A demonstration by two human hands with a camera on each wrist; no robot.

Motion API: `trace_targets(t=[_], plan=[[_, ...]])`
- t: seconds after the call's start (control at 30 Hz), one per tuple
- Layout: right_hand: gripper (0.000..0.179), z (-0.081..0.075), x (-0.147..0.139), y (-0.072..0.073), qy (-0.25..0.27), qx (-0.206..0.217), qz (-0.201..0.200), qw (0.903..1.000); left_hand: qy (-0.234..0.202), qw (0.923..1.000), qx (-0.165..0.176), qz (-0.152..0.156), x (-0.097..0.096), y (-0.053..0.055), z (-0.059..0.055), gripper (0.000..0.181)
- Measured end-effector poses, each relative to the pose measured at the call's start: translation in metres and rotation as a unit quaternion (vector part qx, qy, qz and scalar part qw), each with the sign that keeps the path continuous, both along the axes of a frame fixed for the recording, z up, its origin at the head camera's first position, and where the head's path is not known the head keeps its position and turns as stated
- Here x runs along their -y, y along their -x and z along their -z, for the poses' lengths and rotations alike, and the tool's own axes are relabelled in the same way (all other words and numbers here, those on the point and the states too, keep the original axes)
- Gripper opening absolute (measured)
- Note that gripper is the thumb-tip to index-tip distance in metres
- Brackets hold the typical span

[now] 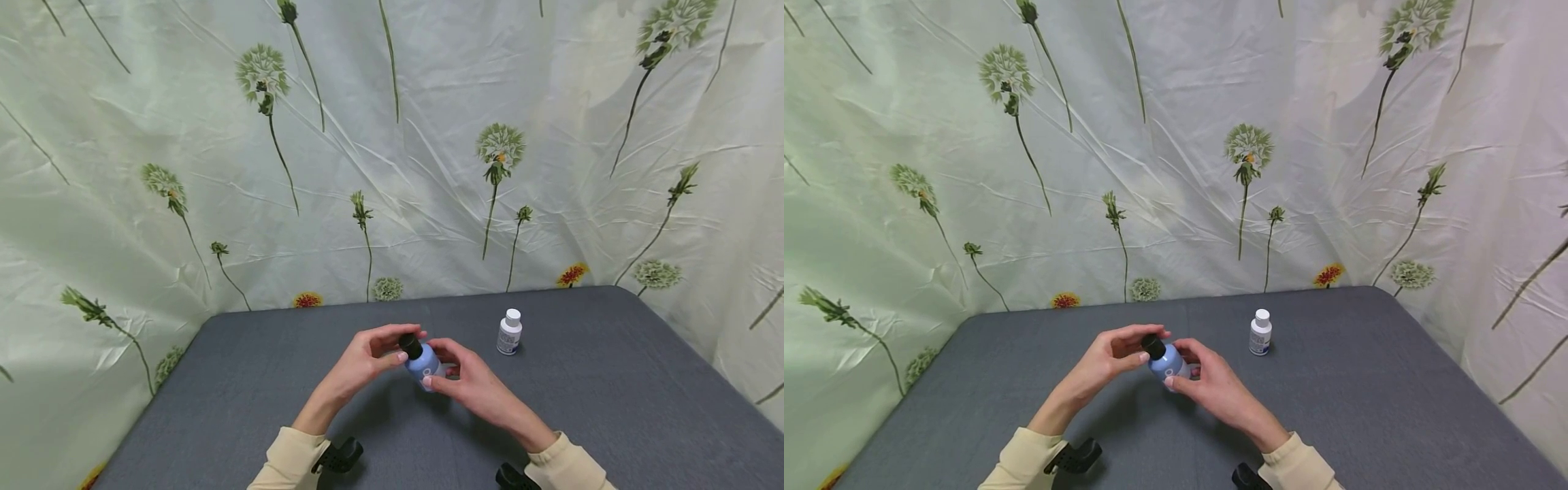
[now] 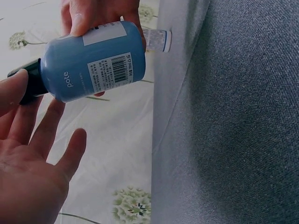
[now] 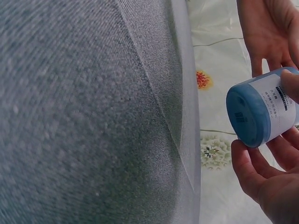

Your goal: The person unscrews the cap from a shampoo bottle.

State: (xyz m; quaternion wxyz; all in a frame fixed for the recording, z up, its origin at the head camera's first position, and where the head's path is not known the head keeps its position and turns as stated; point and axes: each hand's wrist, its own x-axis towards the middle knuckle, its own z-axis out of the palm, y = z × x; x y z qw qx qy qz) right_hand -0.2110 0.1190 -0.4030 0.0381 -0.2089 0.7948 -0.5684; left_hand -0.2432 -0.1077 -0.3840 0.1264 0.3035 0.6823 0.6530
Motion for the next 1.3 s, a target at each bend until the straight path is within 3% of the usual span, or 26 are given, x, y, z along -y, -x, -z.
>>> trace_targets(t=[0.37, 0.73, 1.0, 1.3], plan=[[0.049, 0.001, 0.0001, 0.0003, -0.012, -0.005, 0.005, 0.9999, 0.037, 0.9966, -0.014, -0.073, -0.0007, 0.0041, 0.001, 0.038], [0.046, 0.0019, 0.0026, -0.0009, -0.032, -0.006, 0.002, 0.9995, 0.062, 0.9908, -0.021, -0.118, -0.0003, 0.0041, 0.0032, 0.031], [0.047, 0.0005, 0.0025, -0.0002, -0.03, -0.009, 0.004, 0.9995, 0.06, 0.9915, -0.032, -0.111, -0.0022, 0.0037, 0.0041, 0.037], [0.049, -0.0001, 0.0007, -0.0009, -0.019, 0.0, 0.001, 0.9998, 0.026, 0.9977, -0.055, -0.029, -0.0019, 0.0047, 0.0052, 0.045]])
